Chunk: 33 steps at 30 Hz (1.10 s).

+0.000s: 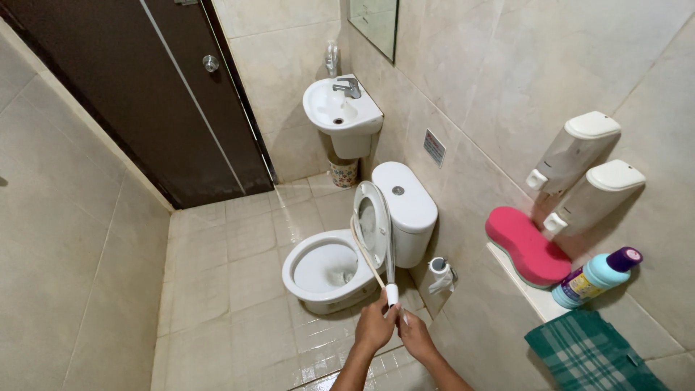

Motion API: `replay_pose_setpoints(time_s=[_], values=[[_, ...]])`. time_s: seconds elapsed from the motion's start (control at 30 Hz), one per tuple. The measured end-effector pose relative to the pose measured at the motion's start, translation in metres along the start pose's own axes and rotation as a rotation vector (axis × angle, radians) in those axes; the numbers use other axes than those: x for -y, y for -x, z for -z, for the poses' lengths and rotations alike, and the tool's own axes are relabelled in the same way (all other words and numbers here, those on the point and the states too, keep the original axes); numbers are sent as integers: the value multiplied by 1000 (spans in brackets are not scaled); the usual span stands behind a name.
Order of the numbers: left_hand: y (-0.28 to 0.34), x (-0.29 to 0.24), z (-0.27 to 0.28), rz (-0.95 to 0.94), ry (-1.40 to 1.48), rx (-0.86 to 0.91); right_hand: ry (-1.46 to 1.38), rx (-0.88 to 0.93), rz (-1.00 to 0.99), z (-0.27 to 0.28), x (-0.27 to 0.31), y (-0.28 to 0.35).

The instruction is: The person uses a handheld bidet sprayer to clean the inside of a toilet bowl. They direct the water stream around the bowl and then rinse the sprayer nozzle under the sink faucet.

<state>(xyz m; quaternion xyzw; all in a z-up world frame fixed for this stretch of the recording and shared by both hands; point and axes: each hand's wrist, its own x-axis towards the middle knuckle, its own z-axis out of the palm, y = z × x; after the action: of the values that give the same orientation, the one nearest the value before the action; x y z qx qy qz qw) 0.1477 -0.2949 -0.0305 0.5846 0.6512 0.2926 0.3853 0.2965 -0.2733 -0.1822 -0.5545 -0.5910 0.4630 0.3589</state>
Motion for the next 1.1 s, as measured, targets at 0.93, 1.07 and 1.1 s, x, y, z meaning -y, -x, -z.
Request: replay_pose_setpoints(time_s=[0.93, 1.07, 1.1], values=[[-1, 17, 4, 95, -75, 67, -51, -10, -100, -23, -10, 9], [-3, 19, 3, 88, -71, 63, -50, -10, -125, -24, -8, 11], [-4, 19, 3, 98, -78, 65, -83, -1, -129, -25, -7, 12]])
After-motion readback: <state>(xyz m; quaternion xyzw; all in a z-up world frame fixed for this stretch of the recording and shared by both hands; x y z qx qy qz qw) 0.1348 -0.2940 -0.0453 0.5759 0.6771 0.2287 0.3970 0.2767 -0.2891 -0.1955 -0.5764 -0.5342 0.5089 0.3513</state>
